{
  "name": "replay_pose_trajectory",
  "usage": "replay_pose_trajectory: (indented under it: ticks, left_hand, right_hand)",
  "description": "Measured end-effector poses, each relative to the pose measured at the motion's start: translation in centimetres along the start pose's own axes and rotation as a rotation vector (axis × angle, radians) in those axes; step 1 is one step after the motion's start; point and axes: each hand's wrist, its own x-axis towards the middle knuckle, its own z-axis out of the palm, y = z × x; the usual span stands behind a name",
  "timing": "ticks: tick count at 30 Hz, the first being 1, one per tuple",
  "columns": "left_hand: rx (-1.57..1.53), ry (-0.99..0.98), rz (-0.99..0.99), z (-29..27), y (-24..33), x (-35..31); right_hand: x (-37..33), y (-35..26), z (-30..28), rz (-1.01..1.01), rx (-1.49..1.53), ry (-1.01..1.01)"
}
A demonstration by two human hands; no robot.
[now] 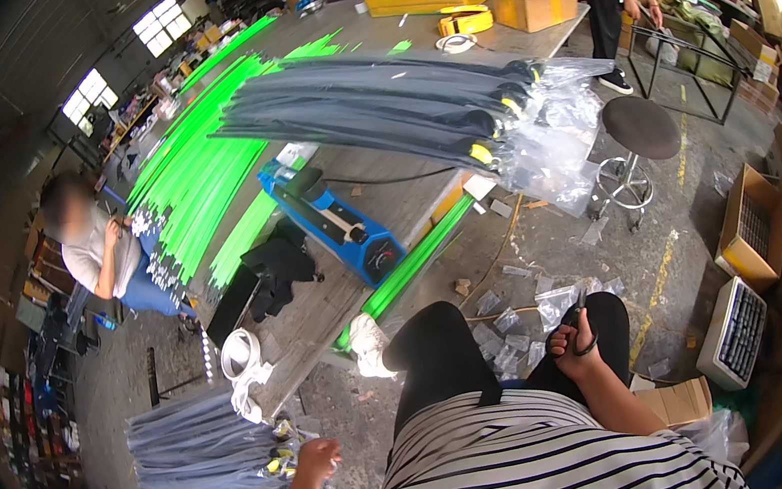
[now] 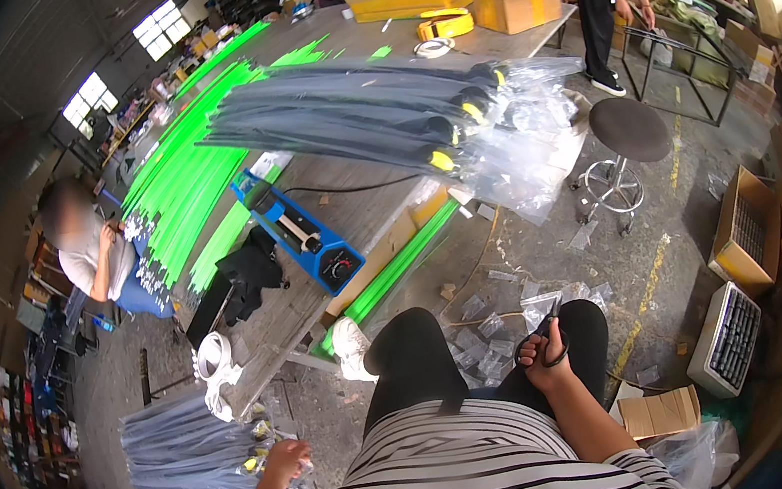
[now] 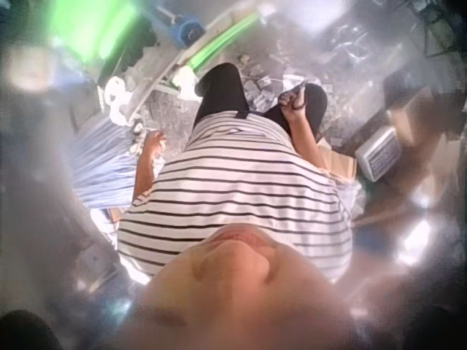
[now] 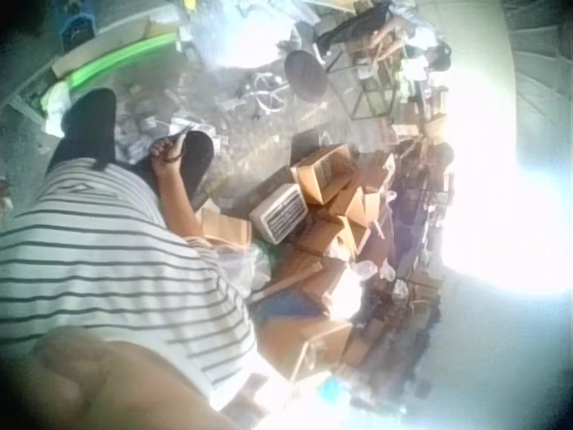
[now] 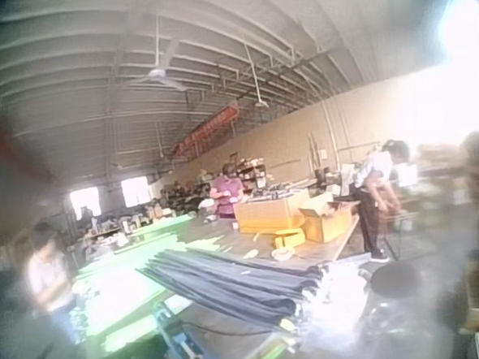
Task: The person uses scissors to cut open plastic wrapping on long, dark gray poles with yellow tips. They remove the plastic and place the poles on a pile on the table.
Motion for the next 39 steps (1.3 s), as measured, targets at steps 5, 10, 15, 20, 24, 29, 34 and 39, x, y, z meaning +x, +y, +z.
replay_pose_trajectory:
  ticks: [5, 10, 15, 20, 24, 29, 34, 39]
  left_hand:
    - [0.282, -0.214, 0.534, 9.3, 8.7, -2.0]
    - [0.292, -0.272, 0.911, 17.3, 18.1, -5.2]
    - [0.463, -0.438, 0.880, 18.2, 19.5, -6.7]
    - [0.391, -0.357, 0.806, 17.9, 22.7, -4.5]
    - [0.301, -0.120, 1.223, 19.8, 30.1, -5.8]
    - [0.380, -0.044, 1.589, 22.7, 43.4, -5.6]
    - [0.956, 0.233, 1.794, 25.1, 50.3, -3.3]
    - [1.236, 0.391, 1.683, 26.6, 51.5, -2.0]
  right_hand:
    - [1.2, 0.8, 1.1, 0.049, -0.024, -0.049]
    - [2.5, 1.9, 2.2, 0.164, -0.106, -0.116]
    - [2.3, 2.3, 3.1, 0.145, -0.060, -0.104]
    - [2.5, 2.6, 3.6, 0.187, -0.041, -0.130]
    - [1.8, 2.5, 3.6, 0.252, -0.083, -0.145]
    - [1.9, 1.0, 2.7, 0.242, -0.023, -0.164]
    - [2.0, 0.8, 3.2, 0.218, -0.082, -0.144]
    - [1.4, 0.0, 1.5, 0.205, -0.046, -0.153]
